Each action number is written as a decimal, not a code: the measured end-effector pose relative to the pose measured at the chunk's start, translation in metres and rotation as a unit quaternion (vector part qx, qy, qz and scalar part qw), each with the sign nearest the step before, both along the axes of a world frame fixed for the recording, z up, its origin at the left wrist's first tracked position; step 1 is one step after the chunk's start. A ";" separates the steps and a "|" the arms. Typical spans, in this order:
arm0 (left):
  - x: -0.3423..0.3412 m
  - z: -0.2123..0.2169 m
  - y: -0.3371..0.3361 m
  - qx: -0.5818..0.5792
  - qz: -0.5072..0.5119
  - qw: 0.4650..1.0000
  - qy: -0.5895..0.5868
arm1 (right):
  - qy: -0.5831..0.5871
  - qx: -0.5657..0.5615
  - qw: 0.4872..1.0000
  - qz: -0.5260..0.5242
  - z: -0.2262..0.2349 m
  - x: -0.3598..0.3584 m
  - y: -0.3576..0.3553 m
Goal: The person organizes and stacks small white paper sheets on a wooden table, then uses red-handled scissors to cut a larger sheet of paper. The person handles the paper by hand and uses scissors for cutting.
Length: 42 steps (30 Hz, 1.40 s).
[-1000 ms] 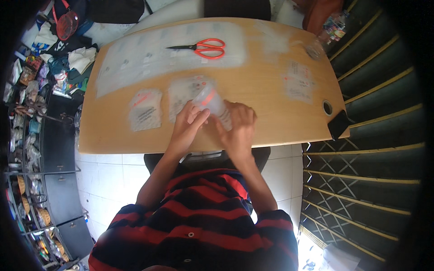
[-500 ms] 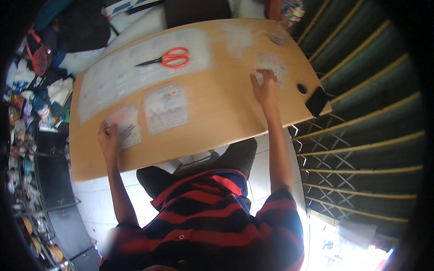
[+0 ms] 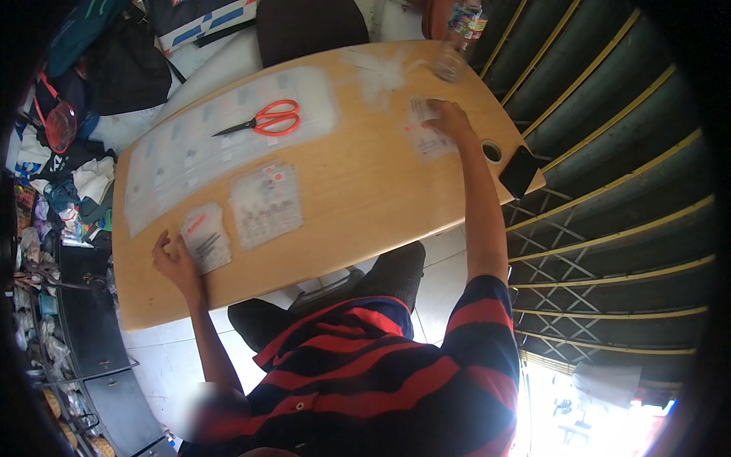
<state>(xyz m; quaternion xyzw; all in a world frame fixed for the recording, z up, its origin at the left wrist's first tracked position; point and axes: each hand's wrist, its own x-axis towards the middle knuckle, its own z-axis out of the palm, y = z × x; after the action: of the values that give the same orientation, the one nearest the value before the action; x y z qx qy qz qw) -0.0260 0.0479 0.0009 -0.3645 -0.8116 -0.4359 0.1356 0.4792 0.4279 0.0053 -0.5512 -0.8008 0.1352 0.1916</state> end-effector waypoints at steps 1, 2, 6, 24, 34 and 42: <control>0.002 0.001 0.001 -0.001 -0.002 1.000 -0.005 | -0.005 0.020 1.000 -0.009 -0.003 0.001 -0.001; 0.003 0.001 0.002 0.000 -0.007 1.000 -0.012 | -0.009 0.040 0.999 -0.018 -0.005 0.004 -0.002; 0.000 -0.001 0.002 0.000 -0.014 1.000 -0.010 | 0.034 0.076 0.997 0.005 -0.006 0.003 -0.008; 0.120 0.056 0.013 0.024 -0.468 0.595 -0.653 | 0.083 0.210 0.875 0.427 0.107 -0.178 -0.258; 0.015 0.016 -0.021 0.067 -0.164 0.907 -0.382 | 0.162 0.076 0.960 0.215 0.063 -0.148 -0.240; 0.001 -0.022 -0.026 -0.069 -0.012 0.995 -0.065 | 0.057 0.127 0.986 -0.087 0.002 -0.071 -0.173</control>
<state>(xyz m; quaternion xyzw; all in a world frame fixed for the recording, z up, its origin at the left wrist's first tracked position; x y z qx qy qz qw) -0.0248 0.0219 -0.0208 -0.3538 -0.8424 -0.4030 0.0521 0.4085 0.2546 0.0068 -0.5817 -0.7479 0.0464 0.3165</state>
